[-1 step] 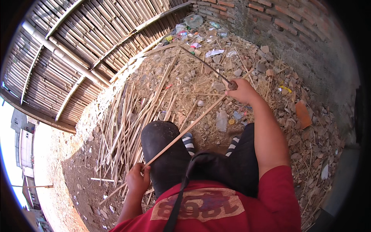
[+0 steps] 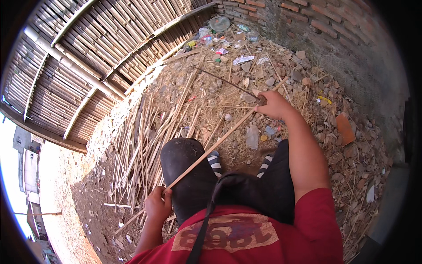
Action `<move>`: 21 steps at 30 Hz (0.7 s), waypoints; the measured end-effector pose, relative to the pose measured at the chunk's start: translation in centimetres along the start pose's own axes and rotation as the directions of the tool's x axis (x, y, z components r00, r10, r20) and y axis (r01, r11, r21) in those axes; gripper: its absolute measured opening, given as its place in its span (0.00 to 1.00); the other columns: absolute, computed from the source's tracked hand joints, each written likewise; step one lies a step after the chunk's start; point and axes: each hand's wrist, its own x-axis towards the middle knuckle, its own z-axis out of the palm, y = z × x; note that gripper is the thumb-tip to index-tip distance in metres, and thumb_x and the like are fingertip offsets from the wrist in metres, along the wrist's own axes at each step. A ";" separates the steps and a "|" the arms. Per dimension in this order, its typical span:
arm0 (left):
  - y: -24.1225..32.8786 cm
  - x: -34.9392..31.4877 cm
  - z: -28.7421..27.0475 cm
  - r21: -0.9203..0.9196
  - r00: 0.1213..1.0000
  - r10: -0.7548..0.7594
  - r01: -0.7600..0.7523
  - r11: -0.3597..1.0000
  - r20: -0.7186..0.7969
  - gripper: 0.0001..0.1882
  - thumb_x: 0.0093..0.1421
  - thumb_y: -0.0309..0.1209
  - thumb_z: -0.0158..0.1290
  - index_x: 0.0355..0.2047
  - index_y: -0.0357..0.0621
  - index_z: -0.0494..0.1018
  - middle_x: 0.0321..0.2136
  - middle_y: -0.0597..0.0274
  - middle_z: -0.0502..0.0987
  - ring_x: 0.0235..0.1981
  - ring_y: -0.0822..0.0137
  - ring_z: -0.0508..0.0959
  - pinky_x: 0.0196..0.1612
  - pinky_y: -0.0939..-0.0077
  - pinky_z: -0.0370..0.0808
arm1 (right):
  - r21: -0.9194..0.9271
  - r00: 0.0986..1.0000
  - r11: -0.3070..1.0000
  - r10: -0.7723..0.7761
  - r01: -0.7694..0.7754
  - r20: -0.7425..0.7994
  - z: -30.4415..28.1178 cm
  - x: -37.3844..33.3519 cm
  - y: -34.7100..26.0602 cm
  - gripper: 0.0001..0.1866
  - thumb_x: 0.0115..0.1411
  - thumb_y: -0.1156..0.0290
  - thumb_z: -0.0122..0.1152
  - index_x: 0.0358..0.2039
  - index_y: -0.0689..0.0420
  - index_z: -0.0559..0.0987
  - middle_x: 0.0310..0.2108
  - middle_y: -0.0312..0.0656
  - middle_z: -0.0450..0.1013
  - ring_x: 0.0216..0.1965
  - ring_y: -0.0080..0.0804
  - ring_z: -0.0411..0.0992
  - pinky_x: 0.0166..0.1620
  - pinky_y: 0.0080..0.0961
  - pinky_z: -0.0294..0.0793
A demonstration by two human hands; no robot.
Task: The person scrapes thin bamboo sticks with a large blade while seated on the ground.
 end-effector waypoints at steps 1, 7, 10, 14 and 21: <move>0.1 -0.1 0.0 0.010 0.999 -0.023 0.023 1.000 0.029 0.15 0.66 0.42 0.55 0.34 0.40 0.75 0.26 0.45 0.80 0.29 0.41 0.80 0.33 0.47 0.74 | -0.067 0.997 0.997 -0.037 0.042 0.069 0.0 -0.3 -1.3 0.20 0.49 0.61 0.70 0.37 0.62 0.80 0.33 0.48 0.77 0.38 0.44 0.76 0.41 0.40 0.73; -0.4 0.3 0.8 -0.021 0.971 -0.086 0.093 0.995 0.224 0.20 0.72 0.41 0.45 0.29 0.37 0.70 0.24 0.34 0.75 0.31 0.30 0.76 0.33 0.40 0.68 | -0.298 0.974 0.936 -0.137 0.187 0.181 0.7 -1.2 -2.4 0.15 0.47 0.60 0.69 0.31 0.57 0.81 0.28 0.48 0.77 0.34 0.48 0.78 0.38 0.43 0.75; -0.3 0.3 1.0 -0.021 0.979 -0.055 0.061 0.998 0.195 0.20 0.72 0.42 0.45 0.29 0.38 0.70 0.23 0.36 0.75 0.29 0.31 0.76 0.32 0.39 0.68 | -0.267 0.976 0.952 -0.096 0.148 0.196 1.5 -1.3 -2.9 0.15 0.47 0.60 0.70 0.31 0.56 0.81 0.28 0.48 0.77 0.34 0.50 0.77 0.38 0.43 0.75; -0.8 0.6 1.3 0.036 0.985 -0.040 0.034 0.999 0.166 0.21 0.71 0.44 0.46 0.28 0.40 0.69 0.21 0.39 0.75 0.27 0.34 0.76 0.30 0.40 0.68 | -0.276 0.947 0.939 -0.122 0.207 0.297 4.0 -0.2 -3.6 0.16 0.48 0.62 0.68 0.34 0.58 0.81 0.31 0.51 0.78 0.37 0.51 0.78 0.40 0.43 0.76; -1.3 0.6 1.4 0.139 0.995 0.004 -0.018 0.990 0.101 0.19 0.70 0.44 0.48 0.27 0.43 0.70 0.19 0.41 0.76 0.24 0.36 0.77 0.27 0.39 0.70 | -0.265 0.975 0.964 0.038 0.022 0.218 4.8 1.6 0.0 0.17 0.50 0.65 0.64 0.40 0.58 0.81 0.37 0.52 0.79 0.42 0.50 0.79 0.45 0.43 0.78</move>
